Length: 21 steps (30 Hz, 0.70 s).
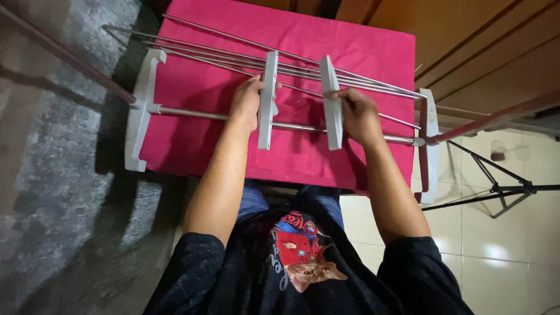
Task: The person assembles a folding clothes-drying rack on a pink cloth over a table. They pick up metal tubes one at a time and insert their ends into white plastic end brackets, attaching a long crossbar between two brackets, then continue fitting additional tubes into the bracket slots while holding the frame steady.
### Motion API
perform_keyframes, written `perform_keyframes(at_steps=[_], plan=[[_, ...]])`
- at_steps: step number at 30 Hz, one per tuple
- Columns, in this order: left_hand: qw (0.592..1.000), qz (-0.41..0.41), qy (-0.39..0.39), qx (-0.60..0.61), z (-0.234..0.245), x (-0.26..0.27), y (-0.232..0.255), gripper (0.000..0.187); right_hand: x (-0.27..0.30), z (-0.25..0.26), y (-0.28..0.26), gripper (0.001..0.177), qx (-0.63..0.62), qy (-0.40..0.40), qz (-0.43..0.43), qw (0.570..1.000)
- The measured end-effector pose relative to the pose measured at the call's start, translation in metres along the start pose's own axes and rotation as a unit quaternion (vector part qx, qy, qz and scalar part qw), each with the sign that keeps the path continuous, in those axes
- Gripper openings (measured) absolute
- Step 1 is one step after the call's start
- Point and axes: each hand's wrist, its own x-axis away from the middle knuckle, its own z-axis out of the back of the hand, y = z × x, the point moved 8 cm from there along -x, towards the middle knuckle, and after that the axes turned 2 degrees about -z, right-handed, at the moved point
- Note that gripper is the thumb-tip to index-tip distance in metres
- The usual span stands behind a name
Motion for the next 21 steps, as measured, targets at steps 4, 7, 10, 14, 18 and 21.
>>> perform_keyframes(at_steps=[4,7,10,14,18,21], plan=[[0.998,-0.033,0.047,-0.038,0.012,0.008,0.008,0.035,-0.001,0.027,-0.004,0.025,-0.19,-0.007,0.102,0.977],[0.995,-0.06,0.077,-0.02,0.028,0.012,0.024,0.034,-0.006,0.049,0.024,0.017,-0.217,0.042,-0.017,0.975],[0.991,-0.08,0.103,-0.016,0.048,0.012,0.035,0.036,-0.012,0.073,0.031,0.016,-0.021,0.088,-0.061,0.994],[0.988,-0.078,0.109,-0.073,0.071,0.006,0.033,0.035,-0.029,0.061,-0.003,0.023,0.436,0.066,0.095,0.892],[0.996,-0.066,0.051,-0.034,0.072,-0.004,0.021,0.032,-0.007,0.037,-0.061,0.057,0.56,0.339,0.3,0.694],[0.996,-0.072,0.057,0.011,0.074,-0.007,0.016,0.032,-0.03,-0.01,-0.045,0.019,0.283,0.045,0.225,0.931]])
